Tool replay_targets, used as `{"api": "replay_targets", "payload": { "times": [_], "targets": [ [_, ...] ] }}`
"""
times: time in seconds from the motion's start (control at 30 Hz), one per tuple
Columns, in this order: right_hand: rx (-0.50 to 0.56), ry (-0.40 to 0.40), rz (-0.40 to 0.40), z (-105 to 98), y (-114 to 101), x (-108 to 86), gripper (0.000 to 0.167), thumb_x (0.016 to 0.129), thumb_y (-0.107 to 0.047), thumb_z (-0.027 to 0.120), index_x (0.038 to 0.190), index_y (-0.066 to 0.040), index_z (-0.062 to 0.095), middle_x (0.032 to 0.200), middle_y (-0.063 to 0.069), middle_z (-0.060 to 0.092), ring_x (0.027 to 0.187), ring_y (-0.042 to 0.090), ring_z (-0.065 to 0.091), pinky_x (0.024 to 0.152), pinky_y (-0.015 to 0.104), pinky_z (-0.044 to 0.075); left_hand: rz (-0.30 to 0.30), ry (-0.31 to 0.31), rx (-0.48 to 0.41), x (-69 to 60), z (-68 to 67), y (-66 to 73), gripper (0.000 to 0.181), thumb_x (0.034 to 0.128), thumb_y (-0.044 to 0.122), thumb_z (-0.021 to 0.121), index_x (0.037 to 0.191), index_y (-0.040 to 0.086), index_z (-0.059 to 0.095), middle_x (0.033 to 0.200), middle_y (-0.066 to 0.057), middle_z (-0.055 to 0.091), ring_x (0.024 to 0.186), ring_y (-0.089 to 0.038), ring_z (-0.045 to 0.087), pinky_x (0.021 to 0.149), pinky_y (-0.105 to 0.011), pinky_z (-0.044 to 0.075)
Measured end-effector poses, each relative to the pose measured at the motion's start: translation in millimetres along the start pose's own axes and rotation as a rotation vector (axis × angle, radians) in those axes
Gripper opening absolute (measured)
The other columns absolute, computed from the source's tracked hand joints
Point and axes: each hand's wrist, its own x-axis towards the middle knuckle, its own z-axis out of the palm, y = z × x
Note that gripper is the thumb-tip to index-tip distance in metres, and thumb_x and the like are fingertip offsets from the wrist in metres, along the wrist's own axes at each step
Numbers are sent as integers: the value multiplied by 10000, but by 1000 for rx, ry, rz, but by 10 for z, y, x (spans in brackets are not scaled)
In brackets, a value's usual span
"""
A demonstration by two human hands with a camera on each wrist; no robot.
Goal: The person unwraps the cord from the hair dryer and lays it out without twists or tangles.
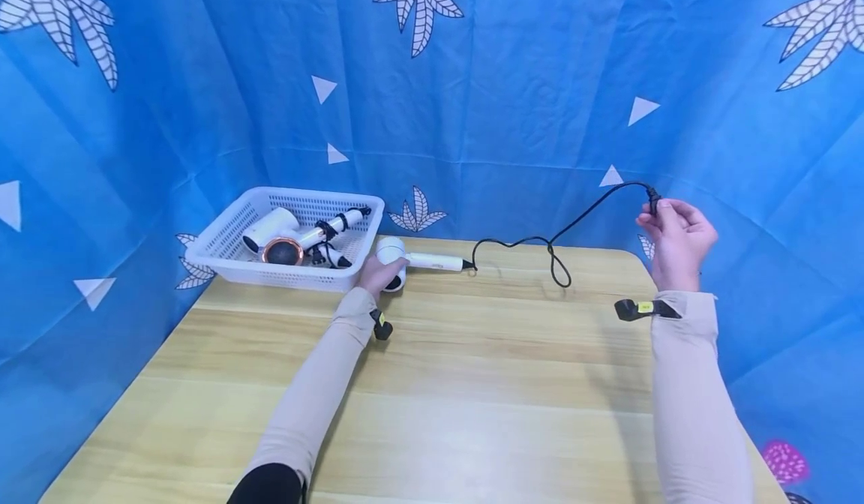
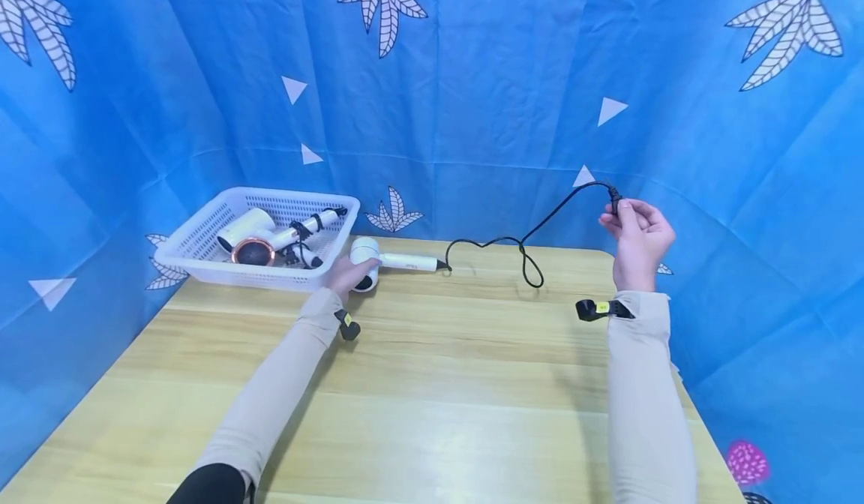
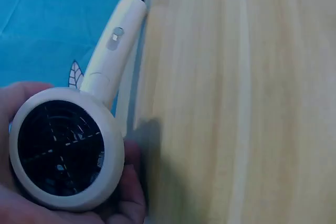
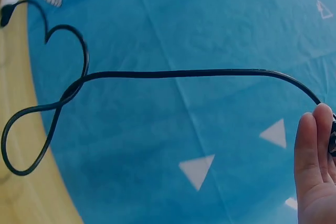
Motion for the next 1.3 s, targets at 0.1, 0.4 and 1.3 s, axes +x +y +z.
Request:
{"api": "replay_targets", "payload": {
  "times": [0.1, 0.4, 1.3],
  "targets": [
    [-29, 10, -3, -123, 5, 9, 226, 848, 28, 805, 1008, 91, 658, 804, 189, 756, 585, 221, 702, 648, 301, 660, 21, 16, 73, 36, 26, 24, 826, 912, 389, 677, 1571, 16, 345, 1551, -206, 479, 1389, -346, 500, 1213, -452, 423],
    [-345, 66, -121, -546, -102, -66, 128, 897, 25, 750, 1010, 44, 693, 782, 67, 767, 569, 135, 707, 618, 211, 631, 85, 65, 251, 210, 102, -34, 723, 952, 400, 635, 1471, -61, 432, 1443, -256, 556, 1303, -382, 562, 1146, -477, 481],
    [-1808, -128, 46, -1761, 49, -186, 306, 881, -150, 556, 606, -59, 458, 718, 306, 595, 653, 458, 574, 519, 508, 446, 165, 87, 337, 252, 82, 11, 759, 1027, 370, 562, 1573, -55, 250, 1526, -305, 462, 1423, -439, 475, 1241, -527, 382]
  ]
}}
